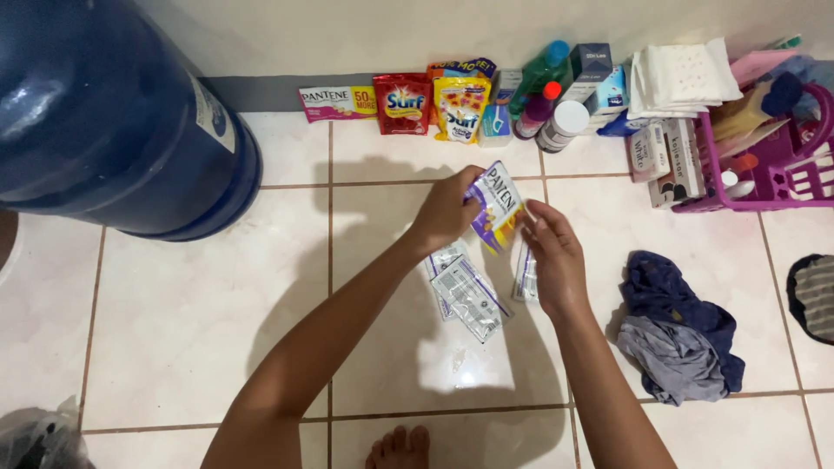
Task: The person organizes various household items on a tiled floor. They pick up packets of shampoo, laundry detergent, and other toiletries, then place them in a neat row against the wall. The person also wipes the floor with a cloth and moves a pink basket to tidy the area.
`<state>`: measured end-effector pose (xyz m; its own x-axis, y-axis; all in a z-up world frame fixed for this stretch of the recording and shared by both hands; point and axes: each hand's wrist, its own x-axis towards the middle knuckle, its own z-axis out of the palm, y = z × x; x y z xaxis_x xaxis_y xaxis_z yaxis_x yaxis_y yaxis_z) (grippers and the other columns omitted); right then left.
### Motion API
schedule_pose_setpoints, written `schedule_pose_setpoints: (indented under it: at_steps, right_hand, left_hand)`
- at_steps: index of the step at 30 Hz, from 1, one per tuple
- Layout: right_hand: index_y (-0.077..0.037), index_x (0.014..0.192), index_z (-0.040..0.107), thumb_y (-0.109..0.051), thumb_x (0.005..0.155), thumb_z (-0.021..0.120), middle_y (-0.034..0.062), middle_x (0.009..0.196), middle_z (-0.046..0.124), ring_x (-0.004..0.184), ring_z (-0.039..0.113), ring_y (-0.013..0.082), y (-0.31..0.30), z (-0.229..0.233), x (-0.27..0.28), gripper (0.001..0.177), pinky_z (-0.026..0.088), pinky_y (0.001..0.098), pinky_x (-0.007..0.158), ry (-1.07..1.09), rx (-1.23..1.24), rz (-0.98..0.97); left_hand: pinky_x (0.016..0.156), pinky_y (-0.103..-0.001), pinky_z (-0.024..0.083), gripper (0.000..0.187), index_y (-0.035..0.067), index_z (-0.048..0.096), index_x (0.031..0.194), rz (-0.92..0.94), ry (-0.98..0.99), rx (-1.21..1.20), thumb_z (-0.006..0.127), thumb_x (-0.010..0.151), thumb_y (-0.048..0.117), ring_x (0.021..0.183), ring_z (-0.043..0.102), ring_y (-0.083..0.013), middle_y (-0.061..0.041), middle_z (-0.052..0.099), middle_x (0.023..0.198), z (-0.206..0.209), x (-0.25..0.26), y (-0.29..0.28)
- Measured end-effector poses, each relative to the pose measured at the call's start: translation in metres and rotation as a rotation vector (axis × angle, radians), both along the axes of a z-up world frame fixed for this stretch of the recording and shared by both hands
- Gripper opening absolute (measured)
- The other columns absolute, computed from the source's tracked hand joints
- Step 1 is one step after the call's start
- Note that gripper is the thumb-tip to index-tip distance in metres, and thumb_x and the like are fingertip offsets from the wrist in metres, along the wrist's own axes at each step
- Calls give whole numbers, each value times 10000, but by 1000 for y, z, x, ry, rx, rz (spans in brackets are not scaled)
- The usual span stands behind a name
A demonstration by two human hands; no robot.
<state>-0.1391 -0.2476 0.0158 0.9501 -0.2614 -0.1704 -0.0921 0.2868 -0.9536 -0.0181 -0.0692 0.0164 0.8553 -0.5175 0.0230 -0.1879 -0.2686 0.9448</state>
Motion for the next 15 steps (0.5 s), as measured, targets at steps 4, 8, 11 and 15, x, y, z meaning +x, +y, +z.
schedule_pose_setpoints:
  at_steps: [4, 8, 11, 15]
  right_hand:
    - [-56, 1411, 440, -223, 979, 615, 91, 1371, 569, 1223, 574, 165, 4, -31, 8, 495, 465, 360, 1033, 207, -134, -46]
    - [-48, 1292, 543, -184, 975, 648, 36, 1138, 653, 1024, 650, 122, 17, -56, 17, 360, 563, 312, 923, 227, 6, 64]
    - [-41, 1220, 580, -136, 990, 672, 44, 953, 678, 836, 647, 154, 24, -62, 24, 266, 547, 307, 782, 142, -12, -1]
    - [-73, 1122, 639, -143, 998, 640, -24, 949, 692, 865, 632, 86, 29, -62, 33, 142, 521, 284, 765, 119, -81, -78]
  left_hand:
    - [836, -326, 564, 398, 10, 582, 1289, 37, 6, -166, 587, 891, -7, 940, 717, -185, -136, 730, 1071, -4, 6, 14]
    - [794, -313, 557, 389, 2, 591, 1273, 51, 21, -241, 598, 886, -24, 876, 666, -147, -105, 707, 1009, -8, 11, 28]
    - [771, -300, 543, 362, 5, 599, 1263, 93, 5, -220, 643, 904, 0, 844, 634, -131, -91, 691, 973, -8, 17, 44]
    - [773, -280, 545, 255, 17, 624, 1183, 138, 31, -272, 690, 941, 64, 861, 652, -104, -67, 714, 944, -12, 21, 64]
